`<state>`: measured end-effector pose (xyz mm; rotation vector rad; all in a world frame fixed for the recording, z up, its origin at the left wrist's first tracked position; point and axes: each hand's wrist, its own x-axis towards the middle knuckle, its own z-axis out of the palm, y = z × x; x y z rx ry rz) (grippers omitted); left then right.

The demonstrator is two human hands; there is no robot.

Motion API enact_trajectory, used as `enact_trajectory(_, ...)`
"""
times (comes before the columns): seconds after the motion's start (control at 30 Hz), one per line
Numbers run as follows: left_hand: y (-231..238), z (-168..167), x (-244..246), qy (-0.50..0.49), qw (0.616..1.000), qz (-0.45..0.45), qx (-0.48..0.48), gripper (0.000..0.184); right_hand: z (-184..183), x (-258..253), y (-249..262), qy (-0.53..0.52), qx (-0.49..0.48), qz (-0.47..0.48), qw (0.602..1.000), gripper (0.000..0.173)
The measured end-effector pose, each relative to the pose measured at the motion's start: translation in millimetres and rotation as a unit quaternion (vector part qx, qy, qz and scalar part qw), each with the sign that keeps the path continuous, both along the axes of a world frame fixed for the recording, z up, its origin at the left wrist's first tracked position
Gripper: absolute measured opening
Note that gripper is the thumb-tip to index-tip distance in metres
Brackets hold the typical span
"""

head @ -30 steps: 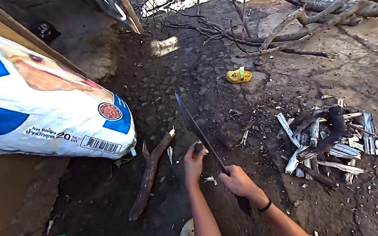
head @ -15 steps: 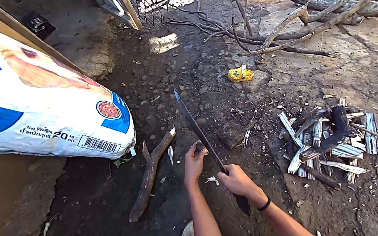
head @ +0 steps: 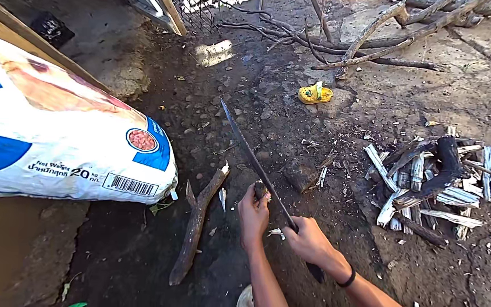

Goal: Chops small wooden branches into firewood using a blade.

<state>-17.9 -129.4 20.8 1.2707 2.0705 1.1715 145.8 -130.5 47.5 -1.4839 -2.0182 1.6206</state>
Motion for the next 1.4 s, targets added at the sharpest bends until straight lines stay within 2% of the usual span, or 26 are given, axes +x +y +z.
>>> enact_trajectory(0.07,-2,2,0,-0.006,1.0,0.0,-0.013,0.038,-1,1,-2,-0.017,0.016,0.008,1.0,0.025)
enact_trajectory(0.2,-9,-28,1,-0.012,0.998,0.031,-0.055,0.045,-21,-1,7,-0.067,-0.046,0.013,0.997,0.029)
enact_trajectory(0.3,-9,-15,-1,0.006,0.998,0.029,-0.046,0.042,-12,4,11,-0.034,-0.075,0.012,0.997,0.029)
enact_trajectory(0.37,-8,2,-1,0.008,1.0,0.016,0.002,0.041,0,8,8,0.029,-0.09,0.004,0.996,0.026)
enact_trajectory(0.5,-5,26,3,-0.072,0.994,0.002,0.079,0.036,18,13,-3,0.086,-0.031,0.003,0.996,0.021)
enact_trajectory(0.6,-3,4,-3,-0.124,0.989,-0.015,0.085,0.035,18,13,2,0.098,-0.01,-0.002,0.995,0.021)
enact_trajectory(0.7,-7,-23,-11,-0.177,0.982,-0.054,0.039,0.038,10,13,7,0.116,-0.044,-0.023,0.992,0.021)
enact_trajectory(0.8,-12,-36,-25,-0.218,0.971,-0.093,0.011,0.046,0,17,7,0.126,-0.082,-0.04,0.988,0.021)
enact_trajectory(1.0,-9,-30,-40,-0.235,0.962,-0.138,-0.003,0.042,-24,22,11,0.094,-0.109,-0.019,0.989,0.023)
enact_trajectory(1.2,5,-30,-42,-0.271,0.939,-0.206,-0.041,0.042,-37,18,9,0.061,-0.054,0.022,0.996,0.023)
enact_trajectory(1.4,17,-41,-46,-0.298,0.918,-0.262,-0.019,0.044,-48,20,12,0.047,-0.006,0.025,0.999,0.025)
